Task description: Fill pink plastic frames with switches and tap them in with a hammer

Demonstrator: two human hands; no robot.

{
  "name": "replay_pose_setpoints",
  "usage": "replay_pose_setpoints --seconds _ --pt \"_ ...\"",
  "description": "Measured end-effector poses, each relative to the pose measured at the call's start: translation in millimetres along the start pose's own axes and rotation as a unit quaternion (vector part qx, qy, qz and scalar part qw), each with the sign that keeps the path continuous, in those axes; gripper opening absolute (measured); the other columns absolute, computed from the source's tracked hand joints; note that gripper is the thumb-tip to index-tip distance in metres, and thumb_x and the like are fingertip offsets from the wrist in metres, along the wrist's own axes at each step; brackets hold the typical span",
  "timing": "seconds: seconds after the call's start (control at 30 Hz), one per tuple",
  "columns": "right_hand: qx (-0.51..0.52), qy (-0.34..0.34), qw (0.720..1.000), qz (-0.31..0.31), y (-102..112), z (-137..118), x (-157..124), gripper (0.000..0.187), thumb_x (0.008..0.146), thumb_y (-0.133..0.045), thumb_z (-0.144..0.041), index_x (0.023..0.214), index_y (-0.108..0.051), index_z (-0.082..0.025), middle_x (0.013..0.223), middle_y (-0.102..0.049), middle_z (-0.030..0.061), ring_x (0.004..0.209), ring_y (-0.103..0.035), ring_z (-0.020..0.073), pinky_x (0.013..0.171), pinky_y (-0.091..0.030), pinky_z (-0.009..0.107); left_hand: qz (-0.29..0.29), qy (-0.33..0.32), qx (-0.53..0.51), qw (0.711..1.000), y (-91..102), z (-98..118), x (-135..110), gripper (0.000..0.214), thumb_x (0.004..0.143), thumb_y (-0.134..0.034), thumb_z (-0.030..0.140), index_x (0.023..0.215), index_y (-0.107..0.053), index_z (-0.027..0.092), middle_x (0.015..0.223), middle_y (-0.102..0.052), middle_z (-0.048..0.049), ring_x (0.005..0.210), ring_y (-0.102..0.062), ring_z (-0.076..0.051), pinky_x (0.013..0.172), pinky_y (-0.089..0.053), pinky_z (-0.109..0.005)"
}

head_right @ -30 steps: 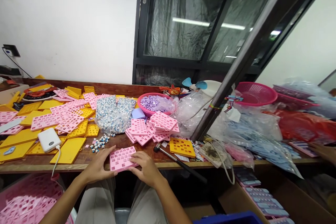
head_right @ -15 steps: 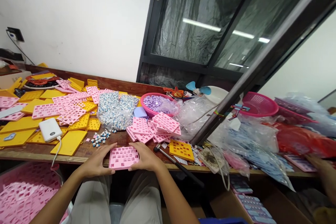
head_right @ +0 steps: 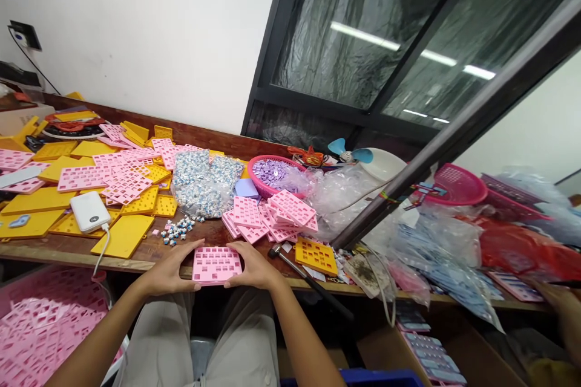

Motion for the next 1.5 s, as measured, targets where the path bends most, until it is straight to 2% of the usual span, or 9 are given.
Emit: replay_pose_setpoints --seconds 0.2,0.33,0.7,0.9,1.17,1.27,1.37,1.43,1.5 --pt "-0.033 0.017 0.998 -0.043 1 -2 4 0.1 0.064 -0.089 -0.06 0.148 -0.051 -0.023 0.148 -0.048 0.0155 0.137 -0.046 0.0347 0.117 -0.036 0.05 0.012 -0.011 -0.009 1.0 0.3 -1 0 0.109 0.069 -0.082 0.058 0.159 -0.03 0.026 0.157 -0.044 -0.0141 0.141 -0.044 -0.036 0.116 -0.038 -0.05" --pt "-0.099 0.035 0.992 -0.073 1 -13 12 0.105 0.065 -0.086 -0.066 0.153 -0.046 -0.025 0.138 -0.053 0.0128 0.127 -0.052 0.0325 0.11 -0.042 0.045 0.013 -0.007 0.001 1.0 0.4 -1 0 0.106 0.07 -0.081 0.058 0.158 -0.032 0.024 0.157 -0.044 -0.0143 0.141 -0.044 -0.036 0.117 -0.037 -0.051" --pt "-0.231 0.089 0.969 -0.014 -16 -36 21 0.101 0.069 -0.072 -0.081 0.145 -0.053 -0.017 0.138 -0.061 0.0161 0.127 -0.051 0.0361 0.114 -0.031 0.052 0.039 -0.034 0.044 0.998 -7.1 2 1 0.095 0.075 -0.076 0.051 0.157 -0.035 0.025 0.151 -0.051 -0.0126 0.134 -0.051 -0.034 0.114 -0.039 -0.048" --pt "-0.269 0.098 0.957 -0.033 -20 -41 23 0.094 0.075 -0.067 -0.078 0.142 -0.054 -0.012 0.133 -0.062 0.0196 0.126 -0.052 0.0376 0.107 -0.036 0.051 0.038 -0.032 0.072 0.996 -15.5 7 5 0.081 0.083 -0.068 0.058 0.154 -0.042 0.028 0.153 -0.049 -0.01 0.139 -0.045 -0.035 0.118 -0.032 -0.051" --pt "-0.271 0.101 0.956 -0.043 -26 -40 25 0.093 0.078 -0.068 -0.073 0.143 -0.053 -0.008 0.132 -0.062 0.0225 0.126 -0.053 0.0382 0.109 -0.036 0.052 0.011 -0.033 0.112 0.993 -11.2 15 9 0.076 0.084 -0.065 0.062 0.15 -0.048 0.028 0.148 -0.055 -0.0095 0.135 -0.049 -0.033 0.116 -0.032 -0.05" --pt "-0.248 0.091 0.964 -0.021 -25 -42 6 0.101 0.076 -0.07 -0.076 0.15 -0.045 -0.012 0.148 -0.051 0.0219 0.136 -0.046 0.0379 0.115 -0.033 0.052 0.017 -0.036 0.121 0.992 -11.1 14 6 0.078 0.084 -0.065 0.065 0.15 -0.048 0.027 0.15 -0.053 -0.0105 0.136 -0.048 -0.033 0.115 -0.033 -0.05" --pt "-0.223 0.035 0.969 0.097 -8 -27 -41 0.086 0.085 -0.065 -0.07 0.151 -0.045 -0.02 0.153 -0.048 0.0166 0.14 -0.043 0.0338 0.115 -0.035 0.049 0.031 -0.041 0.131 0.99 -12.0 5 5 0.079 0.085 -0.064 0.066 0.15 -0.048 0.025 0.153 -0.05 -0.0117 0.138 -0.047 -0.033 0.116 -0.034 -0.05" --pt "-0.234 -0.051 0.946 0.219 14 -2 -86 0.058 0.096 -0.056 -0.06 0.139 -0.056 -0.022 0.14 -0.059 0.015 0.129 -0.054 0.032 0.109 -0.041 0.05 0.046 -0.036 0.148 0.987 -11.6 -4 7 0.075 0.088 -0.06 0.064 0.149 -0.049 0.022 0.155 -0.048 -0.0135 0.141 -0.044 -0.033 0.117 -0.034 -0.05" --pt "-0.288 -0.132 0.903 0.292 34 28 -134 0.052 0.098 -0.051 -0.058 0.128 -0.062 -0.017 0.127 -0.066 0.0175 0.118 -0.061 0.0341 0.101 -0.046 0.051 0.066 -0.028 0.17 0.983 -9.9 -10 11 0.068 0.092 -0.056 0.058 0.147 -0.052 0.018 0.154 -0.048 -0.0154 0.143 -0.043 -0.033 0.119 -0.032 -0.051"
Point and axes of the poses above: each hand's wrist, its own x-axis towards the middle knuckle, its own y-axis out of the back of the hand, z = x × y, the point moved 2 cm from there along x, towards the middle knuckle
